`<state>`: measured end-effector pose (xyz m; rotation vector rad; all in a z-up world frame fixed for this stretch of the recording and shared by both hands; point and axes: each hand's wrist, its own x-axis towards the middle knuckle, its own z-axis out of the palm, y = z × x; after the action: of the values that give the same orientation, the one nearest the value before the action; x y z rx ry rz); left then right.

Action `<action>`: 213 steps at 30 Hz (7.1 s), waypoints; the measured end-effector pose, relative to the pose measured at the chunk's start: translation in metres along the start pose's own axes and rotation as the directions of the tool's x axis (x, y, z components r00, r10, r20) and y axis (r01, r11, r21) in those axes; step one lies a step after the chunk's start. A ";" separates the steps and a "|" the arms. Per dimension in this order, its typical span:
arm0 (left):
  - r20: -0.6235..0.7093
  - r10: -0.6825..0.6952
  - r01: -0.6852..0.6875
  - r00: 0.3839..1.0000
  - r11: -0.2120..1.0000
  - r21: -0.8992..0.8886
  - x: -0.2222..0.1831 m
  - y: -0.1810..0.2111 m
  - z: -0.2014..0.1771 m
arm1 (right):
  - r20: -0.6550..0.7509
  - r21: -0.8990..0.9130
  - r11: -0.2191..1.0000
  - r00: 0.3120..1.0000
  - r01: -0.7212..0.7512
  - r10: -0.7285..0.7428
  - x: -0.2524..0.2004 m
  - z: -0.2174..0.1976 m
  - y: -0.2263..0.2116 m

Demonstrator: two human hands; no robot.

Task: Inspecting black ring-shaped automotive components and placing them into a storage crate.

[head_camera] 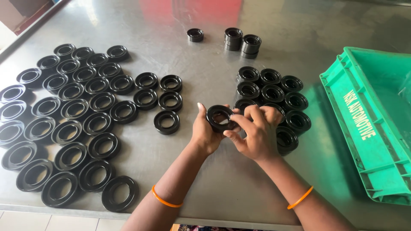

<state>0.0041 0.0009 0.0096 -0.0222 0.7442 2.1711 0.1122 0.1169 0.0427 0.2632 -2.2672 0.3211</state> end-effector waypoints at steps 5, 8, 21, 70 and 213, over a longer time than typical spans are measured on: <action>-0.024 0.028 -0.025 0.999 0.994 0.103 0.018 -0.012 -0.019 | -0.018 -0.256 0.967 1.000 0.015 -0.021 -0.005 0.010 -0.008; -0.111 0.082 -0.053 0.990 0.969 0.243 0.035 -0.012 -0.043 | 0.050 -0.119 0.985 0.991 0.127 -0.121 -0.017 0.025 -0.006; -0.064 0.774 0.609 0.630 -0.442 0.659 -0.015 0.066 -0.066 | 0.309 -0.031 0.993 0.944 -0.113 0.117 -0.029 0.046 0.003; 0.098 0.088 -0.111 0.991 0.960 0.257 0.004 -0.009 -0.014 | 0.714 0.654 -0.212 0.500 -0.726 0.490 -0.016 0.014 0.053; 0.122 0.515 -0.196 0.849 0.091 0.976 0.035 0.060 -0.057 | 0.133 0.361 0.811 0.887 -0.460 0.443 0.010 0.047 0.035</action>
<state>-0.0754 -0.0333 -0.0164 0.6506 2.4608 1.6417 0.0624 0.1345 0.0158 -0.0843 -2.2732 1.0279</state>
